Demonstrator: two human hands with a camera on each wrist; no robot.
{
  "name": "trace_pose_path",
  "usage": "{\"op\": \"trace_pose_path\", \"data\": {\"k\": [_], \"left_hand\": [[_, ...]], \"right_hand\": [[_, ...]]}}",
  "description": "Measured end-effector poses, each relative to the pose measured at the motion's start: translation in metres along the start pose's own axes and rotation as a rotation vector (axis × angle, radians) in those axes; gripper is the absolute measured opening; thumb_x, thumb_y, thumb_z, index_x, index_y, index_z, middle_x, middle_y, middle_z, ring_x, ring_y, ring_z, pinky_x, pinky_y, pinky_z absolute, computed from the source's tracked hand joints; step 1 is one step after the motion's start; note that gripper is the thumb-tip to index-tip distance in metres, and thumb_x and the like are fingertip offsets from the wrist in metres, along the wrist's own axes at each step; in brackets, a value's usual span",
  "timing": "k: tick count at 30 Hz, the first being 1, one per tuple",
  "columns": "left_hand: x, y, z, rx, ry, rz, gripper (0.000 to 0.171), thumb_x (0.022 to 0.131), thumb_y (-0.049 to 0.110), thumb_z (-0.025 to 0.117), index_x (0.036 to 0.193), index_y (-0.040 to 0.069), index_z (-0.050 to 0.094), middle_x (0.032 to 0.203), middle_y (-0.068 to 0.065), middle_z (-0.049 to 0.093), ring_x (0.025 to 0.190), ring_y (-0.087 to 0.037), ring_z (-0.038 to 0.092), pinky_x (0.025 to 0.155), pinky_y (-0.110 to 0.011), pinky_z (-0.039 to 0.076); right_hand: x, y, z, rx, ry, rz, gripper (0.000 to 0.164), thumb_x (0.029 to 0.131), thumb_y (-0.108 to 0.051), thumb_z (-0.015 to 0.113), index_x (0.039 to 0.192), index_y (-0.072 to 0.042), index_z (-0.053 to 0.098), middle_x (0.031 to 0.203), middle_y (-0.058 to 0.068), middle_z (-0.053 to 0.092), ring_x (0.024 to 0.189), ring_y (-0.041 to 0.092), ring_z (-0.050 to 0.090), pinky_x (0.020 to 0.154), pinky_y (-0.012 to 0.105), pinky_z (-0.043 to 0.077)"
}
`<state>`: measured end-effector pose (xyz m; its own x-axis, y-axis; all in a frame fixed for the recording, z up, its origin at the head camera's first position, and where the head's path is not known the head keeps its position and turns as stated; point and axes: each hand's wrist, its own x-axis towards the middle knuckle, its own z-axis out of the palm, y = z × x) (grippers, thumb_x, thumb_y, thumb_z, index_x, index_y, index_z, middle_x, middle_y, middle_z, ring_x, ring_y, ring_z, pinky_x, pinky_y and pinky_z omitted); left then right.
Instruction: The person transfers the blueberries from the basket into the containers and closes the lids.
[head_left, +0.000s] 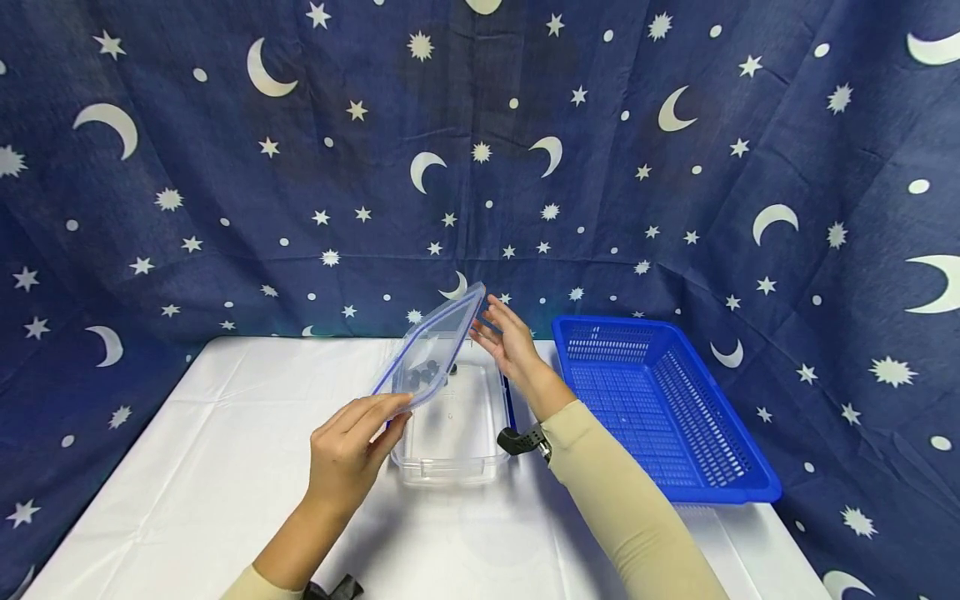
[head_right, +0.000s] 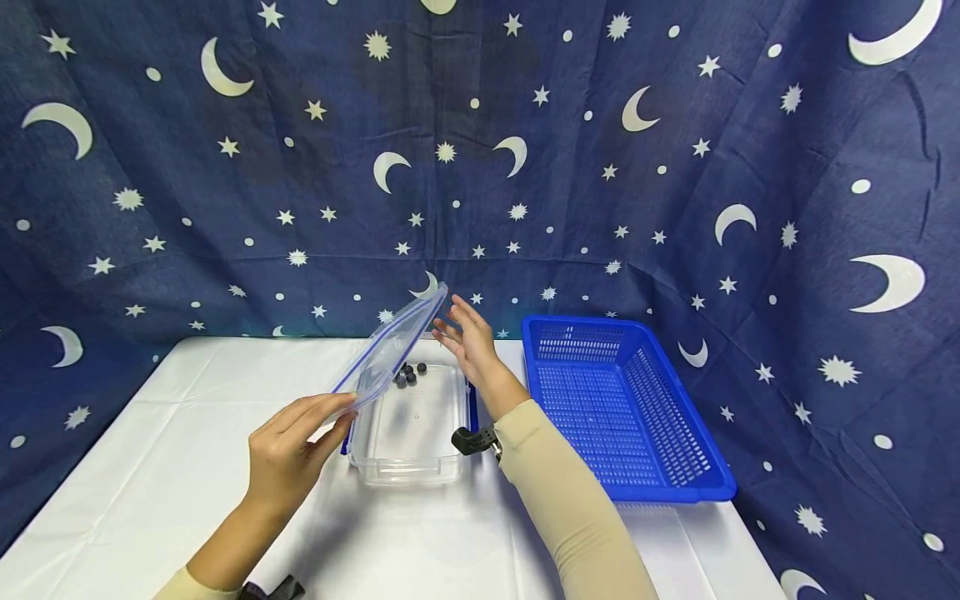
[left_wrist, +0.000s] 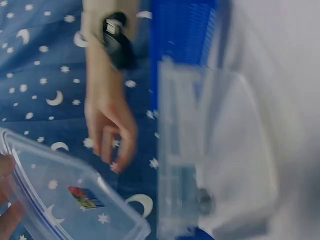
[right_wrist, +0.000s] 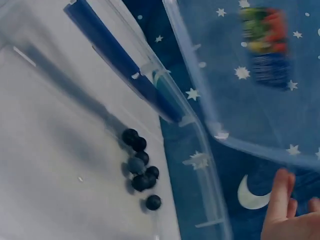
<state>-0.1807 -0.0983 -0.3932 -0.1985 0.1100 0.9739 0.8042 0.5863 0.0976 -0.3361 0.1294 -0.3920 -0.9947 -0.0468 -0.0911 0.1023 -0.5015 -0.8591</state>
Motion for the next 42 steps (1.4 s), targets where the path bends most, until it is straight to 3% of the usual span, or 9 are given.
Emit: {"op": "trace_pose_path", "data": {"k": [3,6,10,13,19,25,29,35,42], "left_hand": [[0.004,0.003,-0.003,-0.072,0.055,-0.109,0.019,0.093,0.02,0.069,0.098,0.003,0.077,0.09,-0.009,0.074,0.077,-0.022,0.071,0.074,-0.016,0.058],[0.008,0.006,-0.008,-0.17,0.106,-0.249,0.015,0.082,0.002,0.078,0.096,-0.001,0.076,0.088,-0.012,0.074,0.082,-0.013,0.07,0.077,-0.012,0.057],[0.013,0.009,-0.014,-0.329,0.168,-0.456,0.035,0.066,-0.021,0.078,0.098,-0.006,0.073,0.089,-0.008,0.073,0.085,-0.004,0.068,0.075,-0.015,0.059],[0.013,0.009,-0.018,-0.449,0.217,-0.565,0.036,0.068,-0.026,0.074,0.101,-0.013,0.069,0.092,-0.001,0.072,0.085,-0.006,0.069,0.074,-0.016,0.06],[0.003,0.006,-0.021,-0.705,0.414,-0.739,0.033,0.075,-0.025,0.068,0.107,-0.017,0.065,0.094,-0.004,0.072,0.079,-0.009,0.069,0.07,-0.015,0.059],[-0.005,0.006,-0.022,-0.796,0.506,-0.821,0.033,0.077,-0.026,0.066,0.109,-0.018,0.062,0.094,-0.008,0.069,0.079,-0.014,0.069,0.071,-0.021,0.061],[-0.009,0.005,-0.022,-0.822,0.551,-0.882,0.036,0.078,-0.027,0.064,0.111,-0.013,0.062,0.094,-0.009,0.066,0.078,-0.014,0.069,0.072,-0.025,0.062],[-0.016,0.004,-0.022,-0.922,0.643,-0.954,0.047,0.078,-0.028,0.062,0.121,-0.009,0.058,0.091,-0.012,0.061,0.072,-0.018,0.071,0.072,-0.032,0.061],[-0.026,0.002,-0.02,-0.885,0.678,-1.061,0.065,0.08,-0.025,0.063,0.139,0.001,0.052,0.089,-0.011,0.059,0.07,-0.016,0.071,0.07,-0.032,0.06]], "right_hand": [[0.002,0.012,0.002,0.035,0.008,0.051,0.047,0.106,-0.016,0.043,0.152,-0.009,0.035,0.131,0.015,0.044,0.121,0.029,0.053,0.11,0.037,0.047],[0.003,0.026,0.007,0.031,-0.029,0.128,0.05,0.107,-0.014,0.041,0.154,-0.005,0.028,0.148,0.023,0.035,0.137,0.036,0.041,0.116,0.041,0.038],[0.004,0.041,0.018,0.056,-0.088,0.216,0.052,0.107,-0.017,0.041,0.154,0.0,0.024,0.155,0.028,0.027,0.142,0.041,0.033,0.119,0.044,0.032],[0.003,0.047,0.025,0.081,-0.123,0.242,0.049,0.108,-0.019,0.04,0.151,0.0,0.029,0.153,0.028,0.031,0.142,0.041,0.032,0.12,0.045,0.032],[0.002,0.047,0.03,0.062,-0.133,0.185,0.043,0.107,-0.012,0.038,0.148,0.002,0.037,0.142,0.02,0.05,0.131,0.03,0.048,0.117,0.043,0.036],[0.002,0.042,0.025,0.027,-0.108,0.152,0.044,0.105,-0.004,0.043,0.148,0.004,0.037,0.116,0.01,0.061,0.111,0.023,0.059,0.112,0.041,0.041],[0.001,0.038,0.023,0.032,-0.078,0.12,0.046,0.102,-0.001,0.047,0.147,0.005,0.037,0.12,0.014,0.06,0.108,0.024,0.06,0.107,0.04,0.045],[-0.006,0.033,0.022,-0.015,-0.064,0.082,0.049,0.101,-0.001,0.051,0.148,0.003,0.037,0.141,0.022,0.049,0.109,0.021,0.06,0.105,0.04,0.048],[-0.013,0.029,0.02,-0.119,-0.037,-0.007,0.049,0.098,0.0,0.057,0.145,0.004,0.042,0.129,0.021,0.058,0.092,0.013,0.065,0.089,0.029,0.059]]}}
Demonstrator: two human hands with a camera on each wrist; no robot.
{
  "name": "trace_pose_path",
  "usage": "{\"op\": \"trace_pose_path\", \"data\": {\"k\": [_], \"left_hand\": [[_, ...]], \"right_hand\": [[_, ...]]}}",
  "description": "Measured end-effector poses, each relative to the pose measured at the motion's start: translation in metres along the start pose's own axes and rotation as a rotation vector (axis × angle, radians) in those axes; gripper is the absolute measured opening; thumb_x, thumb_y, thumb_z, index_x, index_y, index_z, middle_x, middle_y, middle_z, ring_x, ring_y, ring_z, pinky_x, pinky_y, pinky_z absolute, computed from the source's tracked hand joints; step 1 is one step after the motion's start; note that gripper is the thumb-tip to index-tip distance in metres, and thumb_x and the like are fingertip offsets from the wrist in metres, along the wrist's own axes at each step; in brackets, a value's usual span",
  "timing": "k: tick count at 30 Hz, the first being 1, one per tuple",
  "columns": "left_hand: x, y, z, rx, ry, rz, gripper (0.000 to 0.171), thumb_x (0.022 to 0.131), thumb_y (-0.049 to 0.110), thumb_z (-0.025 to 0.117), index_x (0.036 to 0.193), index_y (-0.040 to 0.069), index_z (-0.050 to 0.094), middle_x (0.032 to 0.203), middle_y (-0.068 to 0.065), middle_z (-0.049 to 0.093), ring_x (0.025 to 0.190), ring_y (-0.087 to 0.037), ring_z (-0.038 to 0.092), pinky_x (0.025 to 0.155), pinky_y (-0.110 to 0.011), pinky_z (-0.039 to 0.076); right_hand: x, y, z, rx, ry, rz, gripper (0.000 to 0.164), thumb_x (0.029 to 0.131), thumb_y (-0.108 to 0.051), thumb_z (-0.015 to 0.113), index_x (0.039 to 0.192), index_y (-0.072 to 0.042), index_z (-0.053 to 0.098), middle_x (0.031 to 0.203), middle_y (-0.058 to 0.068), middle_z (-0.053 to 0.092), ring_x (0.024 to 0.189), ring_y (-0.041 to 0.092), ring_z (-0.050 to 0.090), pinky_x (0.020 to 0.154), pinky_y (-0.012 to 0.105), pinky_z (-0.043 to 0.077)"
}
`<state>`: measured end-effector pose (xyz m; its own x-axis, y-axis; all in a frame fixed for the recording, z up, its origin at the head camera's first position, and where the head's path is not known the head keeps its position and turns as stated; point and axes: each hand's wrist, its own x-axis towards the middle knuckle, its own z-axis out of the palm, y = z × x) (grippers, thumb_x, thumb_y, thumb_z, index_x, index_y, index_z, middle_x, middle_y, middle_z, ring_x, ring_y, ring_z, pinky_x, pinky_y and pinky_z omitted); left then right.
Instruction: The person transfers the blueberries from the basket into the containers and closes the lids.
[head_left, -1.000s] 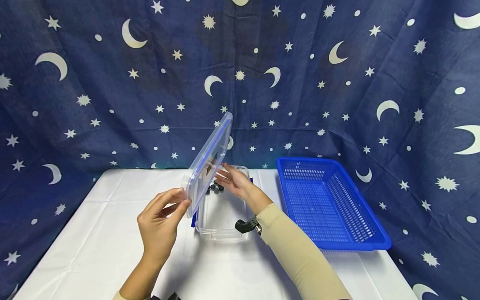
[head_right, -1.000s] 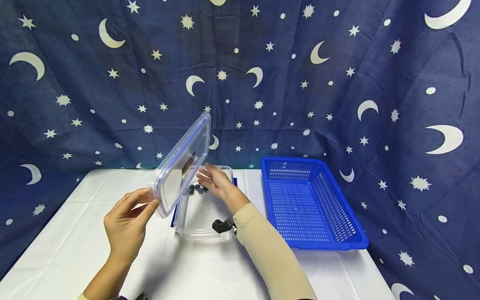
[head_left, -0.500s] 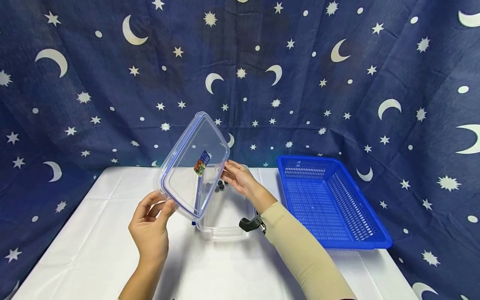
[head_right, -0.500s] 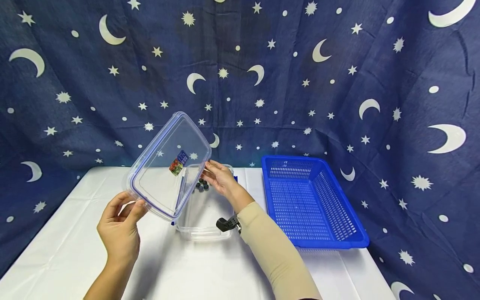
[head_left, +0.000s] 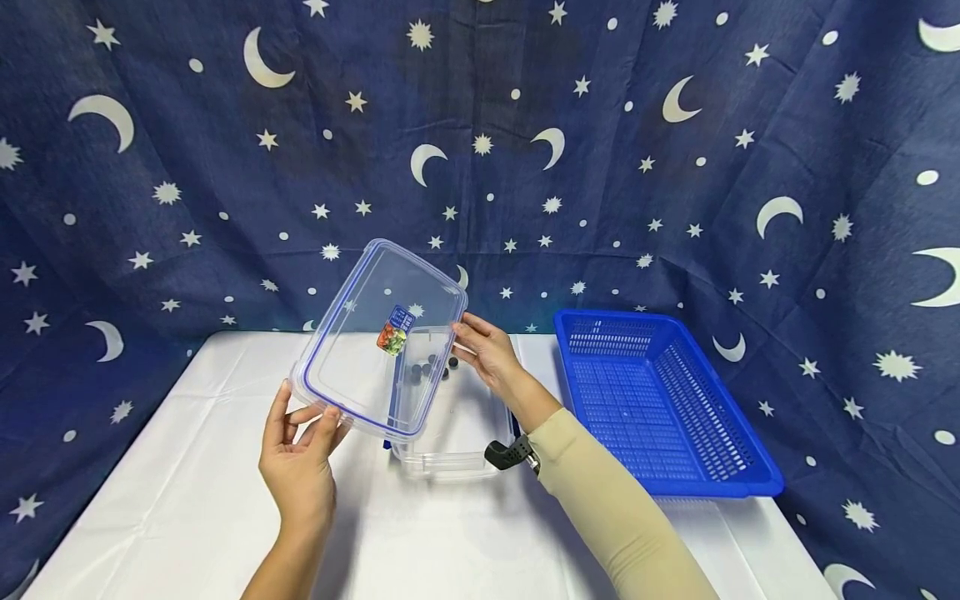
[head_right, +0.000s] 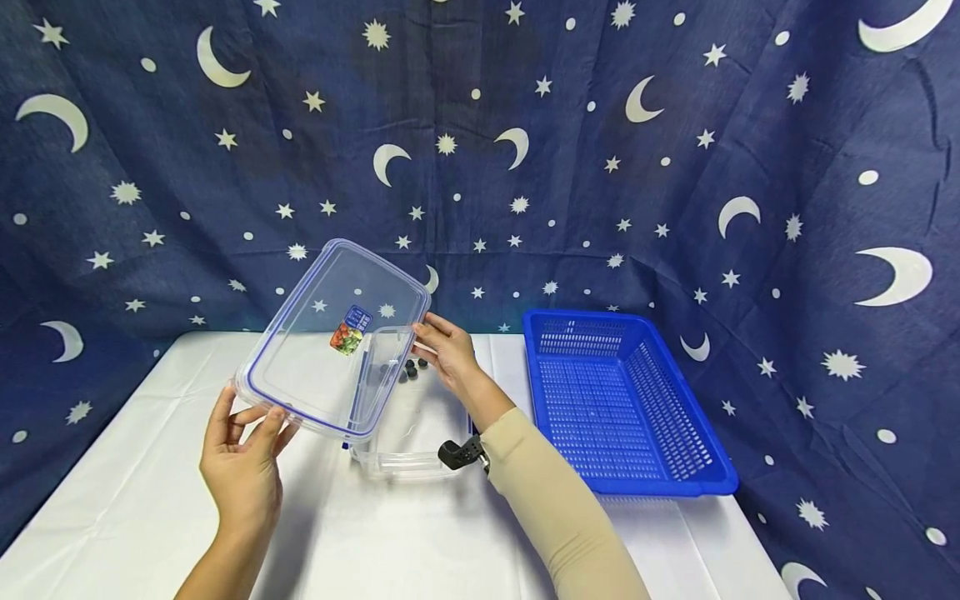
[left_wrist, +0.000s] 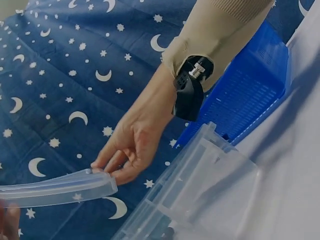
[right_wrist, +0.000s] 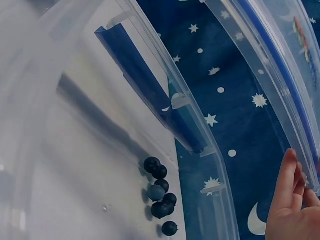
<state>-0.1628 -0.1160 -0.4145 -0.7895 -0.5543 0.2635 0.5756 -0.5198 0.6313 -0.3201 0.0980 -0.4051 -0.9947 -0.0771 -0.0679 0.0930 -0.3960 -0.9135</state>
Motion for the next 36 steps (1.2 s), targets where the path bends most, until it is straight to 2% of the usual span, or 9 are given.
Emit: {"op": "trace_pose_path", "data": {"k": [5,9,14,22,29,36], "left_hand": [[-0.003,-0.007,-0.007,0.126,0.053,-0.065,0.075,0.079,-0.016,0.071,0.146,0.009,0.047,0.086,-0.007,0.062,0.072,-0.013,0.07,0.07,-0.028,0.06],[-0.008,-0.012,-0.01,0.22,0.061,-0.135,0.078,0.081,-0.011,0.074,0.149,0.013,0.045,0.086,-0.004,0.062,0.075,-0.01,0.069,0.072,-0.026,0.06],[-0.017,-0.019,-0.013,0.273,0.041,-0.208,0.078,0.083,-0.01,0.071,0.151,0.016,0.041,0.084,-0.003,0.065,0.075,-0.01,0.07,0.075,-0.027,0.06],[-0.027,-0.028,-0.016,0.342,-0.002,-0.315,0.08,0.084,-0.008,0.072,0.151,0.022,0.038,0.079,-0.003,0.064,0.073,-0.014,0.072,0.074,-0.03,0.062],[-0.035,-0.033,-0.018,0.424,-0.067,-0.393,0.083,0.085,-0.005,0.073,0.152,0.025,0.035,0.075,-0.002,0.066,0.077,-0.014,0.073,0.076,-0.031,0.062],[-0.038,-0.034,-0.019,0.499,-0.105,-0.429,0.081,0.083,-0.002,0.075,0.149,0.026,0.038,0.077,-0.003,0.071,0.075,-0.014,0.073,0.074,-0.03,0.063]], "right_hand": [[-0.006,-0.004,-0.001,-0.05,0.021,-0.047,0.05,0.097,0.001,0.058,0.144,0.005,0.043,0.125,0.018,0.059,0.088,0.01,0.065,0.084,0.024,0.06],[-0.007,-0.005,-0.003,-0.073,0.042,-0.066,0.048,0.097,0.002,0.058,0.143,0.005,0.045,0.117,0.01,0.059,0.087,0.008,0.064,0.082,0.021,0.059],[-0.006,-0.004,-0.008,-0.099,0.056,-0.084,0.048,0.097,0.0,0.058,0.144,0.004,0.046,0.11,0.003,0.055,0.09,0.007,0.061,0.081,0.017,0.057],[-0.008,-0.006,-0.019,-0.24,0.084,-0.124,0.049,0.098,-0.008,0.06,0.145,-0.003,0.047,0.122,0.005,0.052,0.106,0.016,0.059,0.087,0.018,0.053],[-0.007,-0.007,-0.028,-0.343,0.129,-0.169,0.045,0.095,-0.008,0.064,0.139,-0.003,0.055,0.123,0.009,0.056,0.101,0.012,0.06,0.087,0.022,0.056],[-0.01,-0.015,-0.038,-0.426,0.092,-0.145,0.049,0.095,-0.011,0.066,0.142,-0.007,0.053,0.135,0.012,0.054,0.098,0.011,0.062,0.094,0.03,0.056]]}}
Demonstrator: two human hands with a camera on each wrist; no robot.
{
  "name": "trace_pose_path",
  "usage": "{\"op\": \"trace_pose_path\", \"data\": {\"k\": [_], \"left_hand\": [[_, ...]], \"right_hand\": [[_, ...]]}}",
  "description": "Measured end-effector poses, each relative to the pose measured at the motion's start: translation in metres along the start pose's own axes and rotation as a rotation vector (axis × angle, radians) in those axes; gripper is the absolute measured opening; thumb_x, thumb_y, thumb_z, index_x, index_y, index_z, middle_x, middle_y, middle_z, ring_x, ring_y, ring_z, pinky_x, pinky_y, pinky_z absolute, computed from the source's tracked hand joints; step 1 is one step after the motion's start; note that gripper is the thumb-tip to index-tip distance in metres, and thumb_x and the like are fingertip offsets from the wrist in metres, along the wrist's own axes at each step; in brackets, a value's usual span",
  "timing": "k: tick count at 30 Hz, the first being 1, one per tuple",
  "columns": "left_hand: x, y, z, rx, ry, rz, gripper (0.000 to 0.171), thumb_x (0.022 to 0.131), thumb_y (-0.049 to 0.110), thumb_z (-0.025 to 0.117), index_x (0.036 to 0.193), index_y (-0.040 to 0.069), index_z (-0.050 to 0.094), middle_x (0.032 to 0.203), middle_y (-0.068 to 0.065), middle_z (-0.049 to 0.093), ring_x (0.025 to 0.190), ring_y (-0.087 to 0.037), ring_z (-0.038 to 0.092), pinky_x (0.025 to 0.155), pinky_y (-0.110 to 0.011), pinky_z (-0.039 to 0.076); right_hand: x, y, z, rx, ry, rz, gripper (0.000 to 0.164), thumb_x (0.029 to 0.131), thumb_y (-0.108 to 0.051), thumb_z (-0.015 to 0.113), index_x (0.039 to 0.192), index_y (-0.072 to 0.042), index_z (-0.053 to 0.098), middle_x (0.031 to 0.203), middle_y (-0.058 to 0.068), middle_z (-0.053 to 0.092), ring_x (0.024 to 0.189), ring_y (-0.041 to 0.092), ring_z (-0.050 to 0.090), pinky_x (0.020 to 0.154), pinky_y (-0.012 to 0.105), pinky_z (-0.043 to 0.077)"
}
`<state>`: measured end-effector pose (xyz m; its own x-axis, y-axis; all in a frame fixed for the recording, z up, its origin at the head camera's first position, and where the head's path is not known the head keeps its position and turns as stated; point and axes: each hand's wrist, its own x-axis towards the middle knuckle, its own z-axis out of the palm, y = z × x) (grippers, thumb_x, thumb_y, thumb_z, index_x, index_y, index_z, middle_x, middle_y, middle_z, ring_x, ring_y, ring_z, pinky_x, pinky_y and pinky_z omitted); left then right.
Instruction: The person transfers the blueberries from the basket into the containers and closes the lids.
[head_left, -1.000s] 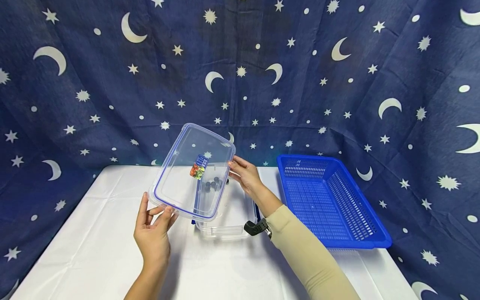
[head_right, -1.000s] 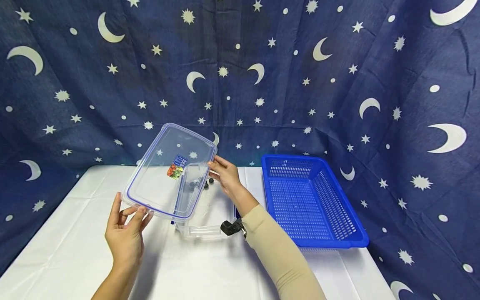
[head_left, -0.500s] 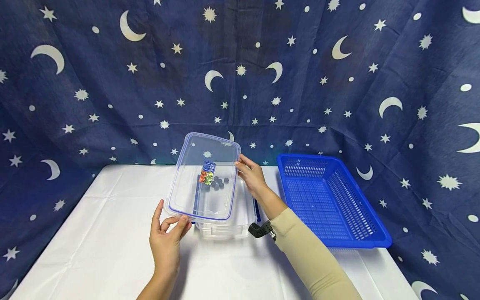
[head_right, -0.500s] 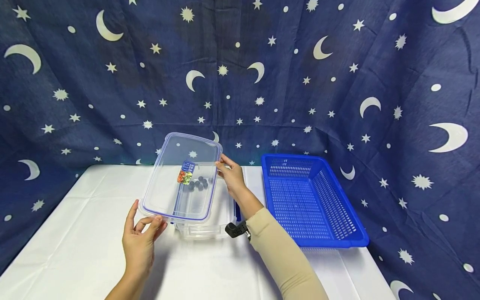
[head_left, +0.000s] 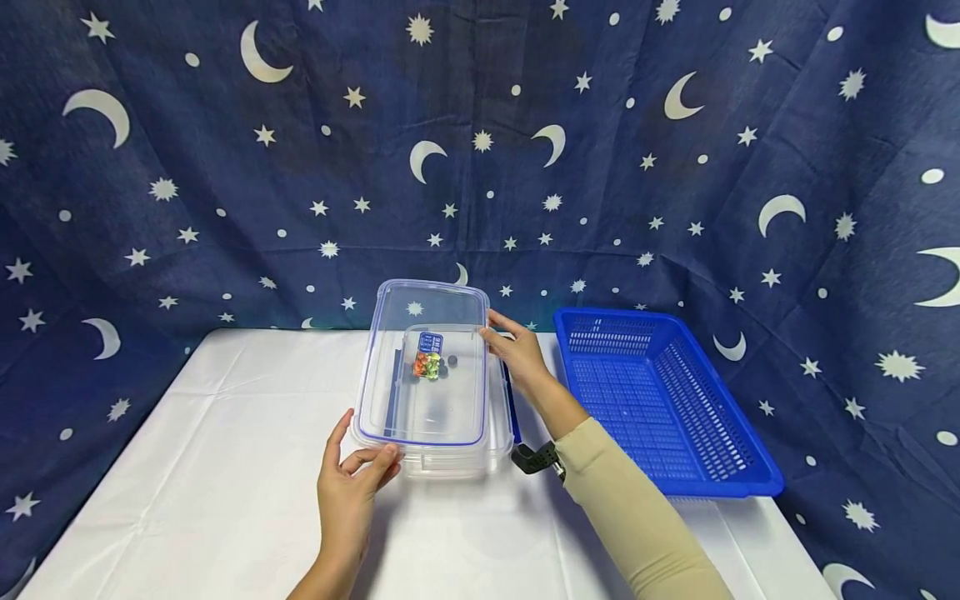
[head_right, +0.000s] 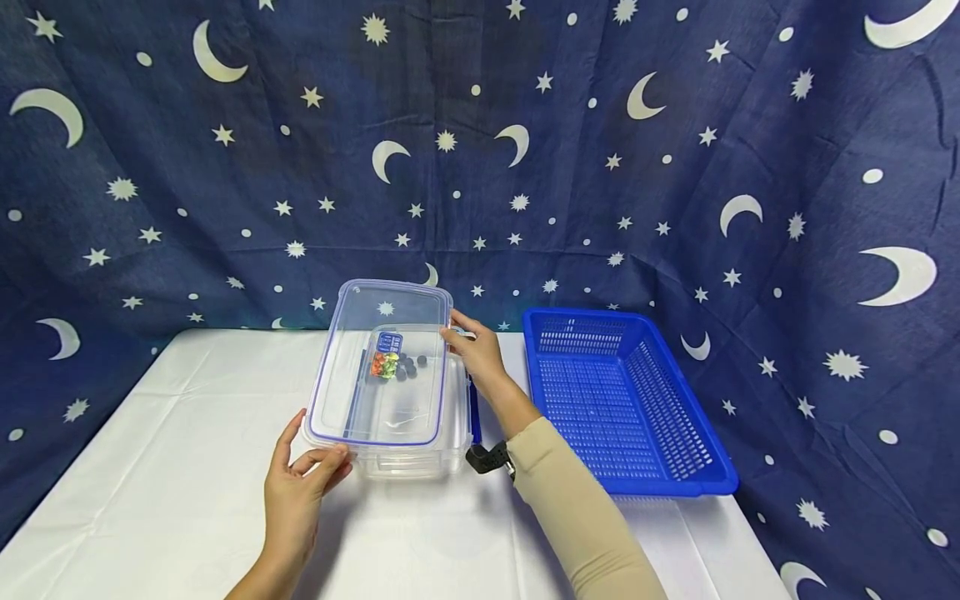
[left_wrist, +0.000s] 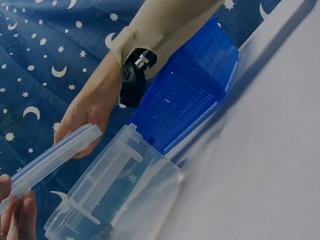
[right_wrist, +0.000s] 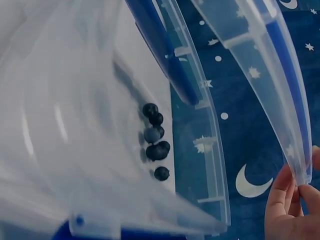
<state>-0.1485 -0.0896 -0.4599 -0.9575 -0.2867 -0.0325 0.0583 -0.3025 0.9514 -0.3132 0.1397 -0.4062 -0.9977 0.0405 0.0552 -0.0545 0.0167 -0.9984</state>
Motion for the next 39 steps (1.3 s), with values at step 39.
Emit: {"op": "trace_pose_path", "data": {"k": [39], "left_hand": [[0.002,-0.008,-0.005,0.281,-0.071,-0.041,0.064,0.079,0.024,0.084,0.135,0.019,0.055,0.083,-0.01,0.075,0.07,-0.019,0.074,0.069,-0.029,0.063]], "right_hand": [[-0.001,0.005,-0.026,-0.242,-0.097,0.094,0.06,0.09,-0.008,0.07,0.145,-0.004,0.047,0.139,0.02,0.049,0.099,0.021,0.063,0.087,0.036,0.06]]}}
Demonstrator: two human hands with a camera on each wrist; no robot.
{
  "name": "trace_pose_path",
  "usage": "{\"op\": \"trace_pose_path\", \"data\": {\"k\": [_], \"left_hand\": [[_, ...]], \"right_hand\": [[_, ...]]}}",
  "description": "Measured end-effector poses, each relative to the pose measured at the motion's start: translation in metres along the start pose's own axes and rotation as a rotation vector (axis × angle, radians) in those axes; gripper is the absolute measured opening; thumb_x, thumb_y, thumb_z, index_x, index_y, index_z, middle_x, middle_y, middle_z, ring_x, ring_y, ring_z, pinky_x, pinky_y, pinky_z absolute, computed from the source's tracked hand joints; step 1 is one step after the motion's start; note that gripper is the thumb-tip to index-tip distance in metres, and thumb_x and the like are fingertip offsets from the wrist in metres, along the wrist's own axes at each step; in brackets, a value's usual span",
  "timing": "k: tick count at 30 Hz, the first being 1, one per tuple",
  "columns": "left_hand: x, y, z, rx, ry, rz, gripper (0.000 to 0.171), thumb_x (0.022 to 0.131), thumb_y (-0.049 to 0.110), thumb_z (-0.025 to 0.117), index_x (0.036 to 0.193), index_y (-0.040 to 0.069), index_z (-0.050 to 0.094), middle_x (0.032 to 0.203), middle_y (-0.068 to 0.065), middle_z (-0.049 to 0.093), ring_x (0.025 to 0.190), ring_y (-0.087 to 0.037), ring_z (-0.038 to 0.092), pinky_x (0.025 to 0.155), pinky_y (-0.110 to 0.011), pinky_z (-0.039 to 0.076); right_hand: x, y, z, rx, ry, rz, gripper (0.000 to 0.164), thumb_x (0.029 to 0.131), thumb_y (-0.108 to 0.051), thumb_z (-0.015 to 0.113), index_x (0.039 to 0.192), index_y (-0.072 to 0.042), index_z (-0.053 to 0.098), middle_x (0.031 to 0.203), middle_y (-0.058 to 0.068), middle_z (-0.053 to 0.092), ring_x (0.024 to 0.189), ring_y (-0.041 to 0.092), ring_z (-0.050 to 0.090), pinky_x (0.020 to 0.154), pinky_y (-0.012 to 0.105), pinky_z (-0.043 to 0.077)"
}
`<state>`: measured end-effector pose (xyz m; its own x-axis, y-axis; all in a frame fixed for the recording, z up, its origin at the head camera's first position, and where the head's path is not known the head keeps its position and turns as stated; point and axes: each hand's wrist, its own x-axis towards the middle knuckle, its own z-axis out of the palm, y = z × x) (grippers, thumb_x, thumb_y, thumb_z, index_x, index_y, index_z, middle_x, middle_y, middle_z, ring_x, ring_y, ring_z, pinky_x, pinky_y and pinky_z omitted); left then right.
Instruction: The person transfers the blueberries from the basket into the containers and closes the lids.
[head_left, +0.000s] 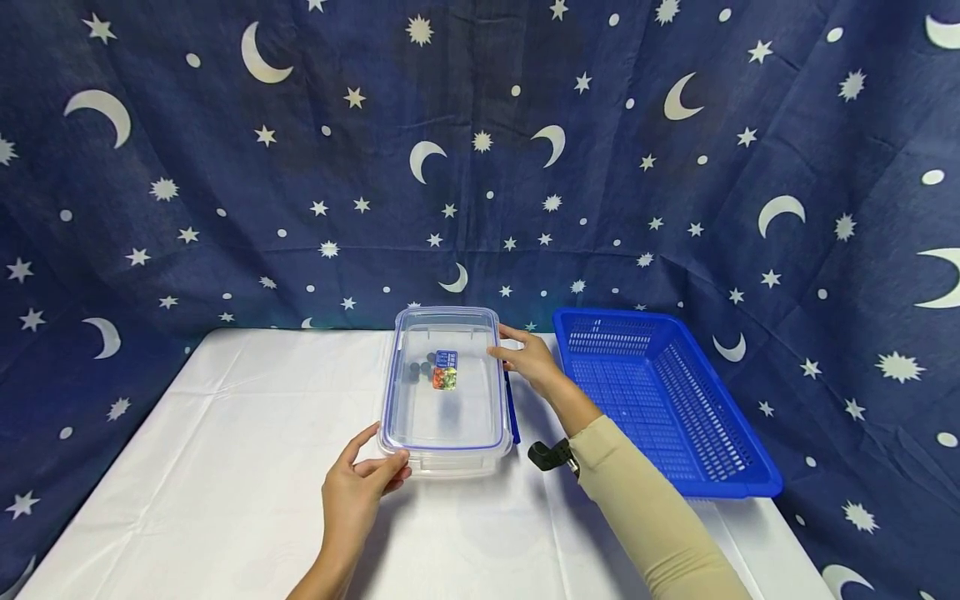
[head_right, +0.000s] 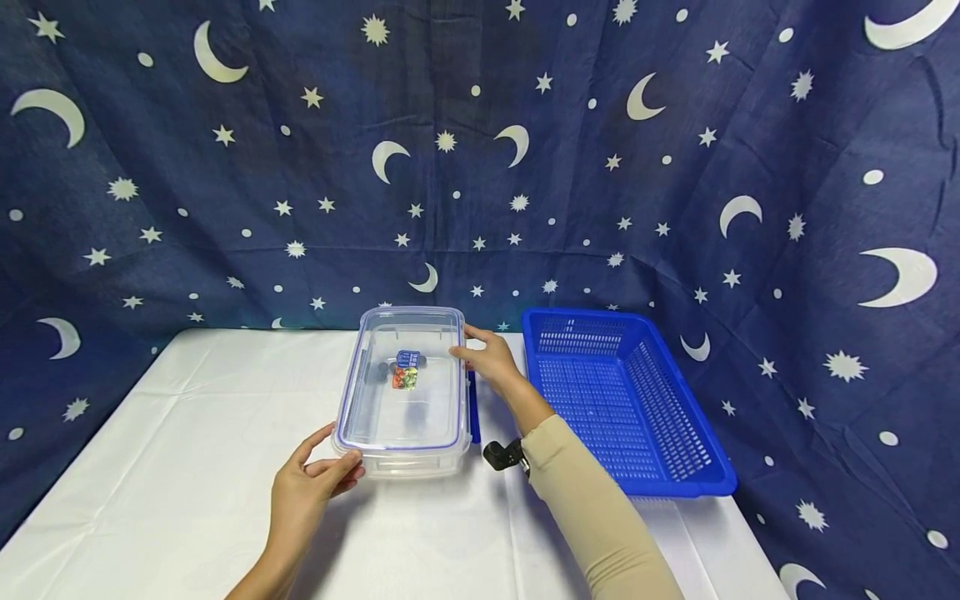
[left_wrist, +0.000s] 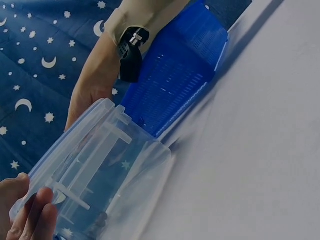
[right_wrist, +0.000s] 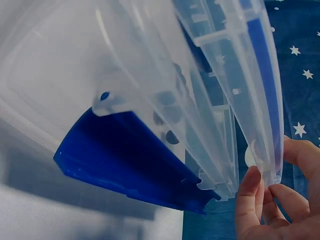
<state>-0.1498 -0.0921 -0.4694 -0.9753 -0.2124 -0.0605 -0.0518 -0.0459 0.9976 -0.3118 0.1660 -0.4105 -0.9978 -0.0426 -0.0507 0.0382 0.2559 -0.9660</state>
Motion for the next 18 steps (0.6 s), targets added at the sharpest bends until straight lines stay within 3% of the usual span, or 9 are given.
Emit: {"op": "trace_pose_path", "data": {"k": [3,9,14,18], "left_hand": [[0.0,-0.002,0.002,-0.017,-0.007,-0.026,0.064,0.079,0.022,0.083,0.136,0.018,0.054,0.083,-0.011,0.075,0.07,-0.018,0.073,0.068,-0.028,0.063],[0.0,-0.003,0.004,-0.036,-0.021,-0.048,0.063,0.082,0.019,0.081,0.138,0.014,0.053,0.085,-0.014,0.075,0.069,-0.016,0.073,0.068,-0.027,0.063],[0.0,-0.004,0.003,-0.056,-0.026,-0.061,0.062,0.082,0.018,0.081,0.138,0.013,0.053,0.085,-0.014,0.075,0.069,-0.017,0.073,0.067,-0.027,0.063],[0.001,-0.005,0.003,-0.065,-0.031,-0.064,0.062,0.082,0.018,0.081,0.137,0.013,0.053,0.085,-0.014,0.075,0.07,-0.018,0.073,0.067,-0.027,0.063]], "right_hand": [[0.0,0.002,-0.001,-0.01,-0.008,-0.004,0.061,0.09,-0.009,0.071,0.146,-0.005,0.047,0.139,0.02,0.049,0.104,0.024,0.062,0.09,0.039,0.059],[0.003,0.003,-0.001,-0.067,-0.007,0.012,0.061,0.09,-0.01,0.07,0.146,-0.005,0.047,0.14,0.021,0.05,0.1,0.025,0.065,0.094,0.043,0.057],[0.01,0.011,-0.001,-0.087,-0.01,0.026,0.061,0.089,-0.011,0.071,0.146,-0.006,0.048,0.14,0.018,0.051,0.107,0.029,0.063,0.09,0.037,0.059],[0.011,0.012,-0.001,-0.092,-0.017,0.034,0.061,0.089,-0.011,0.072,0.145,-0.007,0.048,0.14,0.017,0.051,0.102,0.026,0.065,0.089,0.036,0.059]]}}
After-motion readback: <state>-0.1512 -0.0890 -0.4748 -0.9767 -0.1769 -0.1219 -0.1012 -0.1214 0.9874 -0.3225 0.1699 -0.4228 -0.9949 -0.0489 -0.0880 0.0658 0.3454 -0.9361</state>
